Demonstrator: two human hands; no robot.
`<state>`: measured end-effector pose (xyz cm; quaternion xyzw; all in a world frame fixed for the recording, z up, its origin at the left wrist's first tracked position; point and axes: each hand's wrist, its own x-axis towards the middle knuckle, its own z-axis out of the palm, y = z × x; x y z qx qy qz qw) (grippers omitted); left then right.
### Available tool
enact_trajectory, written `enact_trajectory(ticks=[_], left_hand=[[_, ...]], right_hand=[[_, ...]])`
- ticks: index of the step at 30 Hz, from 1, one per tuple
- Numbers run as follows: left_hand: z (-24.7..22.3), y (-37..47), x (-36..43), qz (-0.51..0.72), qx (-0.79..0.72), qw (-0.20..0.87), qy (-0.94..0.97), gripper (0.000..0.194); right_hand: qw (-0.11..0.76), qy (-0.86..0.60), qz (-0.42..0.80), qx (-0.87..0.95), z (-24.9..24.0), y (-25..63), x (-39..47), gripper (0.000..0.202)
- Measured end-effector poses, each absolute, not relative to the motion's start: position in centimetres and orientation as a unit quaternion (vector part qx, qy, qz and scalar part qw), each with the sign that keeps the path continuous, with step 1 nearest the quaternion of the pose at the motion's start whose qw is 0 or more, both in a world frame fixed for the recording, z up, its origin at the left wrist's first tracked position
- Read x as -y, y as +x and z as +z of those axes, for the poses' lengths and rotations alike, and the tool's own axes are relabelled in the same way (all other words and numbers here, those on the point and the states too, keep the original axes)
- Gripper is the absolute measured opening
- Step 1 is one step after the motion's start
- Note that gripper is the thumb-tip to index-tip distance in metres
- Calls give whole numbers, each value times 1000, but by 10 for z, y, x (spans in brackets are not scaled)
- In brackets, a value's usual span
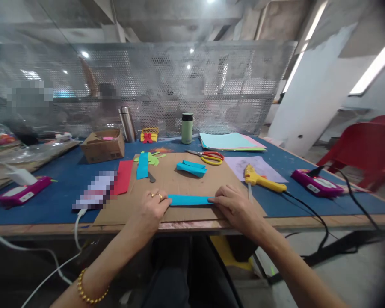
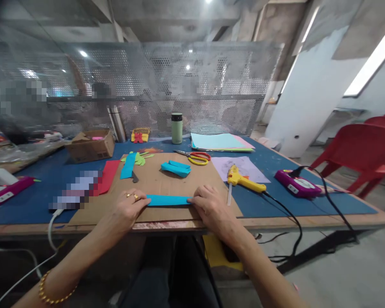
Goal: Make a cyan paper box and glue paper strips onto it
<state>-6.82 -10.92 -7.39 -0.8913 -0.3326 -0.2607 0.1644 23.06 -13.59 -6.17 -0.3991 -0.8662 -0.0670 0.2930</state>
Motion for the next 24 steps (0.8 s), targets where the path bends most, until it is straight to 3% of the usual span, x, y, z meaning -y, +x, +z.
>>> enact_trajectory(ticks=[7, 18, 24], left_hand=[[-59, -57, 112, -193, 362, 147, -900, 24], [-65, -41, 103, -336, 322, -52, -883, 16], [-64, -45, 104, -334, 354, -108, -867, 16]], right_hand=[[299, -402, -65, 863, -61, 233, 144, 21], [334, -399, 1, 854, -64, 236, 139, 19], [294, -453, 52, 840, -52, 234, 139, 22]])
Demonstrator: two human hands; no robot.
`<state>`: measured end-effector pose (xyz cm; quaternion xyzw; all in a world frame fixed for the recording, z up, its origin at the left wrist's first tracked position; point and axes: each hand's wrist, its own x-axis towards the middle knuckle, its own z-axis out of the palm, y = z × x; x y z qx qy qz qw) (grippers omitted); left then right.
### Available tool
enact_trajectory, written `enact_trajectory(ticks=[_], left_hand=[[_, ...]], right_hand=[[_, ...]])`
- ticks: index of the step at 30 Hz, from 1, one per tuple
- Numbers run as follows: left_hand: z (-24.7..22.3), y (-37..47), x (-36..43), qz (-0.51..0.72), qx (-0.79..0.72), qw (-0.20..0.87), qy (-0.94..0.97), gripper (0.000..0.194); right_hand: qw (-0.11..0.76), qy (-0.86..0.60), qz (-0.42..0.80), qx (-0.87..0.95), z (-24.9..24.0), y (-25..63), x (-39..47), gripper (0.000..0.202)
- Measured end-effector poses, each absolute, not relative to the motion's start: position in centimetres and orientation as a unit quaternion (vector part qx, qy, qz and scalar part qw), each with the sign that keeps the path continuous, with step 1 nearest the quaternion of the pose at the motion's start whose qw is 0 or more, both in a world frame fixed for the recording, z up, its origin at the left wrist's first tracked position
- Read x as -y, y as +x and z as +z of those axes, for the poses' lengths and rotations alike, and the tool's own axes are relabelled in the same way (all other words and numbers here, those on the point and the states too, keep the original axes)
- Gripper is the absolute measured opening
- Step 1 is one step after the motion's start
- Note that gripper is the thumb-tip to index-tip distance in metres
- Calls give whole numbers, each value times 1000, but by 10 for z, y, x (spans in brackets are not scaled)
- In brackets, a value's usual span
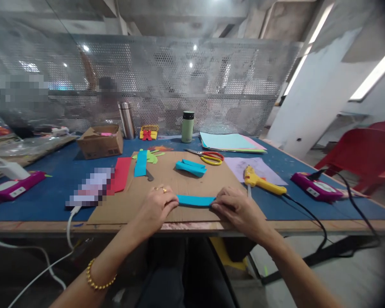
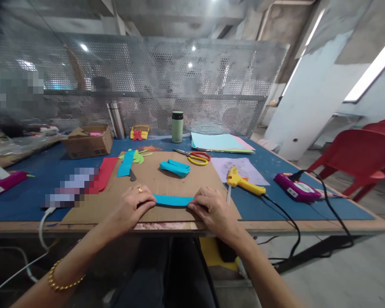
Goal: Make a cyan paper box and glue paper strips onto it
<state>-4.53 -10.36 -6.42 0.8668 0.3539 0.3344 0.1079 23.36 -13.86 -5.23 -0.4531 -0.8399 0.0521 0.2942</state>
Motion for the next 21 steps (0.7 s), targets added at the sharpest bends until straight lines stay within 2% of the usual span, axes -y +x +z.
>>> enact_trajectory(ticks=[8, 13, 21], left_hand=[[-49, -39, 99, 234, -469, 111, 844, 24], [-42, -35, 89, 199, -493, 127, 837, 21], [-38, -32, 83, 168, -491, 116, 847, 21]], right_hand=[[221, -572, 70, 787, -40, 220, 131, 17], [227, -609, 80, 756, -40, 218, 133, 15], [179, -650, 85, 734, -26, 211, 136, 18]])
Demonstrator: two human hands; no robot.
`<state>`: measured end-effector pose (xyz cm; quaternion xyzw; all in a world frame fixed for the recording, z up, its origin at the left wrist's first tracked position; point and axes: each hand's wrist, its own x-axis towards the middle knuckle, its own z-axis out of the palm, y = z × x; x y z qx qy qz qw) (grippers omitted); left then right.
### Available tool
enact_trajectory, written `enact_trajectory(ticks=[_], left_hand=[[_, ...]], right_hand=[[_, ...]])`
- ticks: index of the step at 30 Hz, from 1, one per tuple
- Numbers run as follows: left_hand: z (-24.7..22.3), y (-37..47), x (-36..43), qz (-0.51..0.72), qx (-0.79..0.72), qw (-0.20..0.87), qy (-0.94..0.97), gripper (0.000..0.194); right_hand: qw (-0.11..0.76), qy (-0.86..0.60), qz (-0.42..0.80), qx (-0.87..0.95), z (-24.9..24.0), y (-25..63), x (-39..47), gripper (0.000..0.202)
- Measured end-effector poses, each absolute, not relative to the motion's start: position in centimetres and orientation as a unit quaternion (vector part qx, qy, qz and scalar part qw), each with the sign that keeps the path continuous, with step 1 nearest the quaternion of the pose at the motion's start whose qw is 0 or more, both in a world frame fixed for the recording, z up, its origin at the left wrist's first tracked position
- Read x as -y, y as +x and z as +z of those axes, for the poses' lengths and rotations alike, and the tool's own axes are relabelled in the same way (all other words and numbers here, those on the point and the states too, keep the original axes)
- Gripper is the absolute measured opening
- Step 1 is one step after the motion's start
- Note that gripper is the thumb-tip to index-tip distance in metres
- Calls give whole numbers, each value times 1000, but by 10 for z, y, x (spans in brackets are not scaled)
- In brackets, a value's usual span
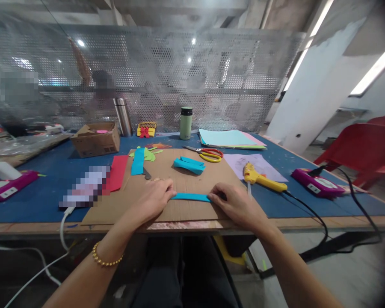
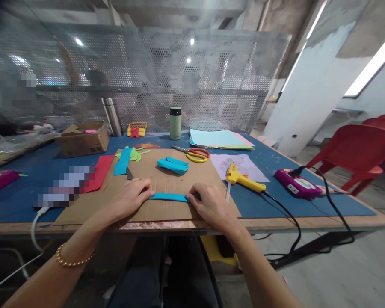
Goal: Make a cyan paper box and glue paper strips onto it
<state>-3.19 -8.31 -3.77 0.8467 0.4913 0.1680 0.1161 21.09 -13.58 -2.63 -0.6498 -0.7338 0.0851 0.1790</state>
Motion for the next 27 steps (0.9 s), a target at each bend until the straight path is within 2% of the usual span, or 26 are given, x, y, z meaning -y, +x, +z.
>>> enact_trajectory(ticks=[6, 20, 27], left_hand=[[-31, -31, 83, 132, -485, 121, 856, 20], [-27, -35, 81, 132, -462, 141, 865, 22], [-23, -34, 83, 121, -459, 139, 869, 23]], right_hand=[[159, -650, 82, 739, -27, 212, 133, 19], [167, -634, 72, 751, -32, 218, 126, 16], [140, -648, 75, 745, -30, 217, 124, 16]])
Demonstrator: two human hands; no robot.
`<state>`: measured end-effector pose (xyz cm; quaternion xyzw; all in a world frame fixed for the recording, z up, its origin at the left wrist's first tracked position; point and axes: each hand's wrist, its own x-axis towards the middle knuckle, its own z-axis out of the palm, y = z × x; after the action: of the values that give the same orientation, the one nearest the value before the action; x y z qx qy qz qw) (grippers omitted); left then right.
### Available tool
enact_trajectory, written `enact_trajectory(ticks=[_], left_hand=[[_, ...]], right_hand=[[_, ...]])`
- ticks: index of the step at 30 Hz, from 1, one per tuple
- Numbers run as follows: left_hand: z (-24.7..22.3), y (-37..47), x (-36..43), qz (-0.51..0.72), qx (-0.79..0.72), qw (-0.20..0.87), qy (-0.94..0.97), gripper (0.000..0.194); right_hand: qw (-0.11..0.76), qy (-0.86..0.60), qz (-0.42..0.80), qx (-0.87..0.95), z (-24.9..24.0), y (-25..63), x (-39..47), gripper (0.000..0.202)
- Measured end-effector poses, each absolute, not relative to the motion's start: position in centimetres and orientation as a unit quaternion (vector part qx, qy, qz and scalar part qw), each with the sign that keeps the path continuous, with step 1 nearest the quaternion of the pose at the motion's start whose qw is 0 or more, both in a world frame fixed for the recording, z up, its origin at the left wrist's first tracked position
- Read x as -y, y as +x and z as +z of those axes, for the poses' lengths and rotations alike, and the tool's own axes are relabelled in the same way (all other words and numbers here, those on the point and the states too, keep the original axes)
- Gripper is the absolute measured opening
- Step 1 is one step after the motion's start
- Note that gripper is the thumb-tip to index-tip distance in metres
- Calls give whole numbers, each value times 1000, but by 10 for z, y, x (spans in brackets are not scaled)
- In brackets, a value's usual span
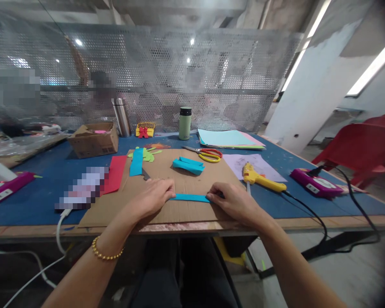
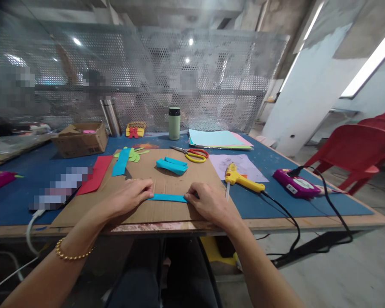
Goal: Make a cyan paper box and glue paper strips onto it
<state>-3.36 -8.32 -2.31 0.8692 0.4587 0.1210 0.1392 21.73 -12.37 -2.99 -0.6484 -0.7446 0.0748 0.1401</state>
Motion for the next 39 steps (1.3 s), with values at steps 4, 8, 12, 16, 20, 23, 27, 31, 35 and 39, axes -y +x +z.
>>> enact_trajectory(ticks=[4, 8, 12, 16, 20, 23, 27, 31, 35, 39], left_hand=[[-23, -36, 82, 123, -455, 147, 870, 24], [-29, -45, 79, 159, -432, 183, 869, 18], [-39, -55, 80, 206, -382, 186, 881, 9], [-51, -58, 89, 248, -373, 79, 891, 12], [-60, -63, 96, 278, -355, 48, 891, 15], [-62, -68, 98, 287, -373, 60, 880, 17], [-56, -72, 99, 289, -402, 127, 860, 17], [-48, -69, 98, 272, -427, 165, 847, 23], [-45, -63, 93, 236, -463, 146, 842, 25], [-43, -59, 86, 176, -481, 122, 850, 24]], right_hand=[[146, -645, 80, 746, -31, 218, 125, 15], [191, -603, 85, 770, -34, 222, 129, 18], [275, -529, 90, 798, -40, 228, 133, 18], [319, -447, 29, 835, -50, 230, 139, 22], [328, -427, 23, 842, -62, 233, 143, 24], [329, -427, 28, 842, -62, 234, 143, 25], [300, -459, 44, 835, -52, 234, 143, 23], [266, -507, 73, 817, -44, 232, 140, 20], [221, -569, 100, 785, -38, 226, 136, 18], [178, -606, 96, 770, -31, 219, 136, 18]])
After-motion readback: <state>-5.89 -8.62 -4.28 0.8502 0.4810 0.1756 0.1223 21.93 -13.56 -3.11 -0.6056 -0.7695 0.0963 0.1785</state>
